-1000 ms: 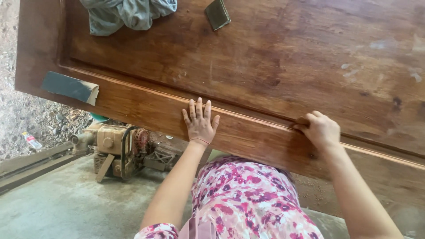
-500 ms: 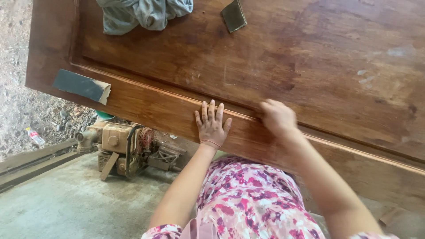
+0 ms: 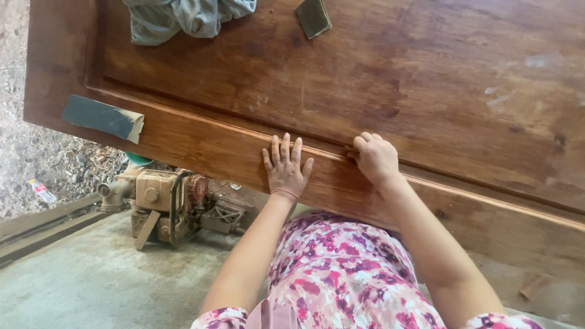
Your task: Sanding a wooden door manually using sandpaper.
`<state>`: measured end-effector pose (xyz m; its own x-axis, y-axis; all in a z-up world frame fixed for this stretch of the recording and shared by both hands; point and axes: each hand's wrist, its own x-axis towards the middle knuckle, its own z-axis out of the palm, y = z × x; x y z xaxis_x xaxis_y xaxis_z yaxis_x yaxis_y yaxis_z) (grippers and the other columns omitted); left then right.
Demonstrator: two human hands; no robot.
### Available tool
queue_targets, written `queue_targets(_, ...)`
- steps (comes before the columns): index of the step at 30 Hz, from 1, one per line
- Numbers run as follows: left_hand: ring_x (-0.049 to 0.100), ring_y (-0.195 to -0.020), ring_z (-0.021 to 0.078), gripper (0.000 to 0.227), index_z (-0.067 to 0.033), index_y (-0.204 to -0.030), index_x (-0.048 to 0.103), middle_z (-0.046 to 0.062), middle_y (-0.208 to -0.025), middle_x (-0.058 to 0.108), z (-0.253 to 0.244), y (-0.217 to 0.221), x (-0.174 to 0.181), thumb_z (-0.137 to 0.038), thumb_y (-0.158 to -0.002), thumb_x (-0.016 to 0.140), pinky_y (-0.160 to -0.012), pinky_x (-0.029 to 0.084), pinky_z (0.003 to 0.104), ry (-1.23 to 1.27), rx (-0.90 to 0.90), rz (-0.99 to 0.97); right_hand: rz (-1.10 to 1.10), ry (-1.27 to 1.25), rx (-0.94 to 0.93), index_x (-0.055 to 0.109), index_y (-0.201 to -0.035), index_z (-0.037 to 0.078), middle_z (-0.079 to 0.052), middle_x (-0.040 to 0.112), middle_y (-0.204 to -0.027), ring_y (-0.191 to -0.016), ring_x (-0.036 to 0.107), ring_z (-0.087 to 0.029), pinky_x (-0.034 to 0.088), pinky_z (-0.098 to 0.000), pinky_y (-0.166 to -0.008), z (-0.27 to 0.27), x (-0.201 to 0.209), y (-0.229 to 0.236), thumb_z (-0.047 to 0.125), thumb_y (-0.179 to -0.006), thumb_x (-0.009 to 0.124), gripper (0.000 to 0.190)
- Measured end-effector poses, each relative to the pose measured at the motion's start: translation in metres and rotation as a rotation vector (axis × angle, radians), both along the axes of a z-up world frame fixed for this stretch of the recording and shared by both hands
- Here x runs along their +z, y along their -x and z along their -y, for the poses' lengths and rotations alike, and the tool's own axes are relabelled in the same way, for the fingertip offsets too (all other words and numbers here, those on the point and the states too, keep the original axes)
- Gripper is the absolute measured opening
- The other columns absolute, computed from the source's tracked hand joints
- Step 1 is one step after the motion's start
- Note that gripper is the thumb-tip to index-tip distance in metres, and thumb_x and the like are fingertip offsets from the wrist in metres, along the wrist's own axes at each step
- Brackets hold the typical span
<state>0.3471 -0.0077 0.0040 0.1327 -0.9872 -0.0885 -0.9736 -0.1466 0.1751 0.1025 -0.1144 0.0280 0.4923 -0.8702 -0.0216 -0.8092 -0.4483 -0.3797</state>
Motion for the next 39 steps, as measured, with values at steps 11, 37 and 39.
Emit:
queue_targets(11, 0.009, -0.157, 0.0405, 0.069, -0.0155, -0.161, 0.033, 0.017, -0.168, 0.024, -0.003, 0.001, -0.007, -0.057, -0.106, 0.033, -0.124, 0.004, 0.064, 0.004, -0.02, 0.036, -0.442, -0.115, -0.19, 0.072, -0.103, 0.017, -0.002, 0.073, -0.12, -0.111, 0.07, -0.025, 0.06, -0.0409, -0.086, -0.026, 0.03, 0.253, 0.019, -0.079, 0.083, 0.026)
queue_targets(37, 0.019, -0.155, 0.0409, 0.07, -0.0068, -0.157, 0.039, 0.02, -0.162, 0.032, -0.022, 0.234, -0.001, -0.056, -0.107, 0.037, -0.126, 0.007, 0.061, 0.055, -0.273, -0.04, -0.34, 0.114, -0.155, 0.067, -0.093, 0.017, 0.003, 0.073, -0.106, -0.104, 0.069, -0.021, 0.06, -0.0353, -0.086, -0.048, 0.0, 0.443, 0.0, -0.076, 0.075, 0.026)
queue_targets(39, 0.033, -0.15, 0.0354, 0.066, -0.0059, -0.151, 0.049, 0.016, -0.155, 0.046, -0.012, 0.261, -0.005, -0.054, -0.106, 0.041, -0.125, 0.009, 0.061, 0.062, -0.337, -0.045, -0.213, 0.108, -0.148, 0.067, -0.085, 0.019, 0.001, 0.07, -0.091, -0.094, 0.068, -0.022, 0.059, -0.0354, -0.078, -0.045, -0.008, 0.413, -0.003, -0.075, 0.072, 0.025)
